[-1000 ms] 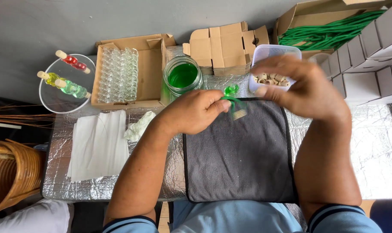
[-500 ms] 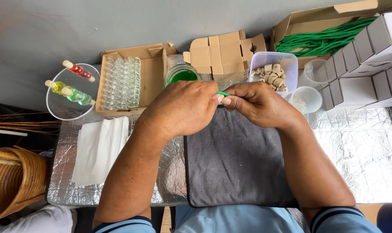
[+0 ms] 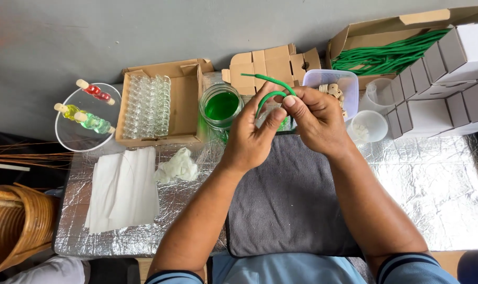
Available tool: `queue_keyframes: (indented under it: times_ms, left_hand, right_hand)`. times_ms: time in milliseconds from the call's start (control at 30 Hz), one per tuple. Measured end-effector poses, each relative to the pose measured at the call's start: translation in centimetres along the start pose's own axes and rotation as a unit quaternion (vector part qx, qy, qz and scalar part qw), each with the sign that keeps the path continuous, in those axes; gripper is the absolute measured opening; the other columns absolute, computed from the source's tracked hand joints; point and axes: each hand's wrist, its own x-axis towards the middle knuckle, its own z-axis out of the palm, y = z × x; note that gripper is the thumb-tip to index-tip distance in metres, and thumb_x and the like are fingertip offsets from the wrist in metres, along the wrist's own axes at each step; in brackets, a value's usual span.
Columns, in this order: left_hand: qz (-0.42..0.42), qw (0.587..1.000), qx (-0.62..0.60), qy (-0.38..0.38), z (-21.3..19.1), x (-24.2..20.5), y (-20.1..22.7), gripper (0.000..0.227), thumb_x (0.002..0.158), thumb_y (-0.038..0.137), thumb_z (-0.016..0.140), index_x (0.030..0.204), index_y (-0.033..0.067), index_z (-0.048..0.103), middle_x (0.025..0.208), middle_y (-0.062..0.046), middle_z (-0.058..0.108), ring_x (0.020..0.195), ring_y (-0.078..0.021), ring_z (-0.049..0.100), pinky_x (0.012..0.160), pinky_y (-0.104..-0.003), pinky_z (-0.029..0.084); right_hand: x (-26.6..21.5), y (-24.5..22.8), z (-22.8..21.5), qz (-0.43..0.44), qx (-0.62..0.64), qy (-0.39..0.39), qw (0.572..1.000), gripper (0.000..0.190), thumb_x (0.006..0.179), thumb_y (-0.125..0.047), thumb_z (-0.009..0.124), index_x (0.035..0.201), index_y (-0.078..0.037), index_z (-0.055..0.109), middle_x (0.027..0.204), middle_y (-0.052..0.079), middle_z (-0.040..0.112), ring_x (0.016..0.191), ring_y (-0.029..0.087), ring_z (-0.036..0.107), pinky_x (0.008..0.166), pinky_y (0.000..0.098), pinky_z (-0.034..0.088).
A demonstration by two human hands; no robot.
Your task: Filling small glass bottles with liquid using a syringe and assembling them with cork stoppers and decorative cords.
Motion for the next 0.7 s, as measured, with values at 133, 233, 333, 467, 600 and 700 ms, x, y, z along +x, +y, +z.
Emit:
queue_keyframes:
  times_ms: [133,233,333,467,600,700]
  left_hand:
    - [-0.020,0.996,-0.060,0.067,0.4,0.6,-1.3,0.039,0.111,0.028,0.056,0.146,0.0084,0.057,0.124,-0.018,0.072,0.116,-0.0243,0.068,0.108,-0.049,0.052]
    - [-0.029,0.987,-0.128,0.089,0.6,1.0,-1.2,0.039,0.114,0.029,0.050,0.145,0.0070,0.058,0.141,-0.018,0.063,0.134,-0.0257,0.054,0.117,-0.050,0.042]
    - [-0.036,0.977,-0.183,0.102,0.7,1.2,-0.2,0.045,0.116,0.031,0.045,0.152,0.0037,0.051,0.151,-0.021,0.056,0.144,-0.0265,0.046,0.124,-0.048,0.035]
    - [-0.045,0.971,-0.204,0.114,0.6,1.7,0.9,0.041,0.114,0.029,0.052,0.146,0.0039,0.058,0.136,-0.021,0.067,0.133,-0.0220,0.057,0.121,-0.042,0.041]
    - [-0.049,0.974,-0.192,0.108,0.0,1.9,0.8,0.035,0.112,0.026,0.054,0.138,0.0035,0.064,0.124,-0.020,0.073,0.123,-0.0202,0.065,0.112,-0.037,0.049]
    - [-0.045,0.977,-0.182,0.100,-0.1,2.1,1.3,0.035,0.112,0.026,0.054,0.135,0.0033,0.065,0.122,-0.020,0.074,0.118,-0.0171,0.065,0.104,-0.033,0.052]
  right_hand:
    - [-0.4,1.1,0.1,-0.003,-0.001,0.030,1.000,0.017,0.107,-0.008,0.061,0.104,0.004,0.072,0.077,0.010,0.068,0.077,0.009,0.055,0.075,0.0271,0.051]
    - [-0.3,0.6,0.3,0.000,0.001,0.032,0.999,0.017,0.107,-0.008,0.062,0.102,0.004,0.073,0.075,0.010,0.068,0.077,0.009,0.054,0.075,0.0271,0.051]
    - [-0.1,0.2,0.4,0.000,-0.010,0.013,1.000,0.018,0.107,-0.007,0.061,0.098,0.004,0.073,0.072,0.009,0.067,0.074,0.008,0.053,0.071,0.0262,0.050]
    - [-0.2,0.7,0.6,0.006,-0.024,-0.025,0.999,0.020,0.106,-0.008,0.062,0.092,0.001,0.073,0.067,0.008,0.066,0.061,0.011,0.058,0.065,0.0268,0.052]
    - [0.0,-0.7,0.6,-0.002,-0.046,-0.049,0.998,0.022,0.105,-0.009,0.063,0.088,0.001,0.072,0.066,0.012,0.066,0.069,0.012,0.057,0.066,0.0336,0.053]
    - [0.1,-1.3,0.3,0.003,-0.040,-0.066,0.997,0.026,0.106,-0.011,0.062,0.085,0.000,0.071,0.067,0.011,0.066,0.072,0.012,0.058,0.067,0.0338,0.053]
